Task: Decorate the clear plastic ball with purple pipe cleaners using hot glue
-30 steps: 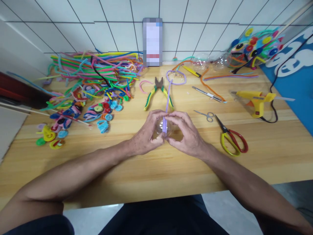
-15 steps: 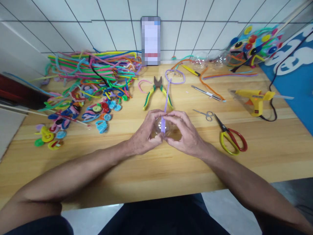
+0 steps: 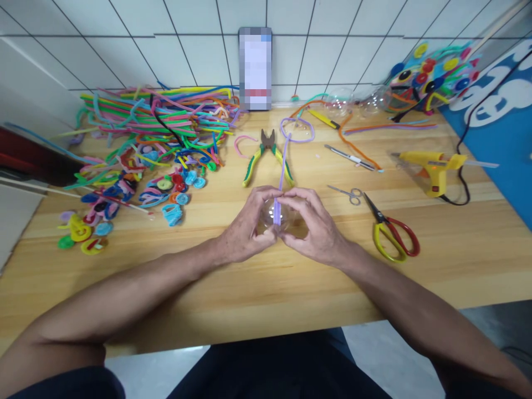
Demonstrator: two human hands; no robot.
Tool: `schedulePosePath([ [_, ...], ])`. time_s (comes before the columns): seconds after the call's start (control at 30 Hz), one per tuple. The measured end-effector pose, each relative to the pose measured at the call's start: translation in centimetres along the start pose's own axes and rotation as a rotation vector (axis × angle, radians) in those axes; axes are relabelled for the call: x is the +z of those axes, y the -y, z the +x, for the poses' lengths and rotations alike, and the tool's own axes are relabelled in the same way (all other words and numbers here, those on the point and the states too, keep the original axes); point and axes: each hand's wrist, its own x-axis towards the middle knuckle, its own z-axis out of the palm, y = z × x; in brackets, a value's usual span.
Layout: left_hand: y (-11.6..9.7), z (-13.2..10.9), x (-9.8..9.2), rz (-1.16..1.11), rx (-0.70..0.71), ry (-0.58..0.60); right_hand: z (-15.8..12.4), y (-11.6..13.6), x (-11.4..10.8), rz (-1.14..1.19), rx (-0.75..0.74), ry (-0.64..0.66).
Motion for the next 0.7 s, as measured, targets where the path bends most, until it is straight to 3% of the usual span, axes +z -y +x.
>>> schedulePosePath([
  [0.4,0.2,-0.3,0.3,-0.099,-0.104,0.015,0.0,0.2,0.2,-0.011,-0.028,-0.032],
  [0.63,-0.1,0.0,0.3,-0.017,-0.009,-0.045,0.1,0.2,-0.4,0.023,-0.058,-0.017],
  [0.7,-0.2,0.2,0.2,0.041,0.069,-0.060,0.2,0.2,-0.9,0.113,0.001,-0.025],
])
